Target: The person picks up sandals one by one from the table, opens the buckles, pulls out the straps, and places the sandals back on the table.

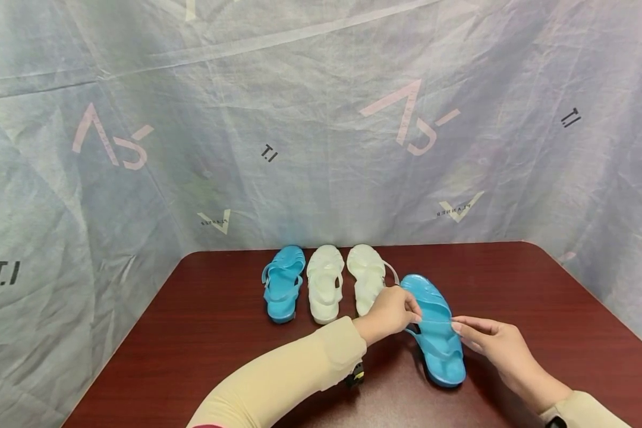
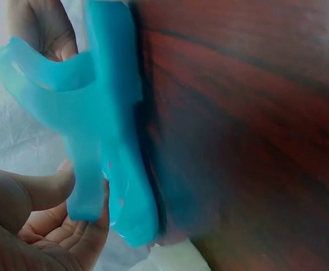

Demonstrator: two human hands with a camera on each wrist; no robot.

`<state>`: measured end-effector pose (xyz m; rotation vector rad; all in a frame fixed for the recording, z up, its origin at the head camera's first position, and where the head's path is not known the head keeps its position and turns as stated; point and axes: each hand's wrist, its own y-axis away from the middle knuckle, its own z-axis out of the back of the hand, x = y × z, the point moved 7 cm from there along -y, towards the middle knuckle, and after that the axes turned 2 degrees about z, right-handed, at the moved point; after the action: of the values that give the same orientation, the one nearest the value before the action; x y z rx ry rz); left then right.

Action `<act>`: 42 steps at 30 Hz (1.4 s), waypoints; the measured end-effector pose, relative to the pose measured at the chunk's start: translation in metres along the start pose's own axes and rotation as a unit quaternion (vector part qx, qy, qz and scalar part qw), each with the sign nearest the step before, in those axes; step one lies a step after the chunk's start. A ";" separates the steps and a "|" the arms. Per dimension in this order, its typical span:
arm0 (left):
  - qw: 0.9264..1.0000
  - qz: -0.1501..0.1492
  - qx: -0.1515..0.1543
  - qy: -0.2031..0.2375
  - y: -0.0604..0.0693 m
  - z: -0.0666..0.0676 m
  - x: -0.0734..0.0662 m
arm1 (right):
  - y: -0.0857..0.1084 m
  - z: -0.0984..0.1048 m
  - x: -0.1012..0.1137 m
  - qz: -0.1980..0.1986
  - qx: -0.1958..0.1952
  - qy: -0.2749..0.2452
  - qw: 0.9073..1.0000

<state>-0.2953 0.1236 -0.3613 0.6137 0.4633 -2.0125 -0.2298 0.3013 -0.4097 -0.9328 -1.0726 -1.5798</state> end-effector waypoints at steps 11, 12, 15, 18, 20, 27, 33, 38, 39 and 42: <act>0.999 0.005 -0.011 -0.032 0.007 0.004 0.002 | 0.001 0.002 -0.004 -0.007 0.008 -0.062 0.998; 0.999 0.005 -0.012 -0.033 0.008 0.004 0.001 | 0.001 0.002 -0.004 -0.006 0.006 -0.065 0.998; 0.999 0.010 -0.011 -0.030 0.011 0.006 0.001 | 0.002 0.001 -0.004 -0.005 0.004 -0.076 0.997; 0.999 0.022 -0.010 -0.025 0.014 0.008 0.001 | 0.003 0.001 -0.004 -0.004 0.002 -0.088 0.996; 0.999 0.027 -0.013 -0.030 0.015 0.009 0.001 | 0.003 0.001 -0.005 -0.003 0.000 -0.091 0.996; 0.997 0.010 -0.031 -0.074 0.020 0.014 -0.003 | 0.004 -0.001 -0.005 -0.010 -0.003 -0.092 0.996; 0.988 -0.031 -0.059 -0.138 0.025 0.022 -0.001 | 0.003 0.003 -0.011 -0.026 0.000 -0.096 0.995; 0.992 0.004 -0.074 -0.097 0.028 0.030 0.004 | 0.005 0.004 -0.010 -0.023 0.007 -0.098 0.995; 0.993 0.006 -0.076 -0.089 0.029 0.031 0.003 | 0.006 0.003 -0.008 -0.017 0.009 -0.100 0.995; 0.993 -0.003 -0.086 -0.085 0.030 0.030 0.002 | 0.007 0.002 -0.003 -0.001 0.008 -0.114 0.993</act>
<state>-0.2772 0.0917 -0.3399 0.3314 0.5299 -1.9862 -0.2220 0.3030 -0.4103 -1.1211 -1.2420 -1.4893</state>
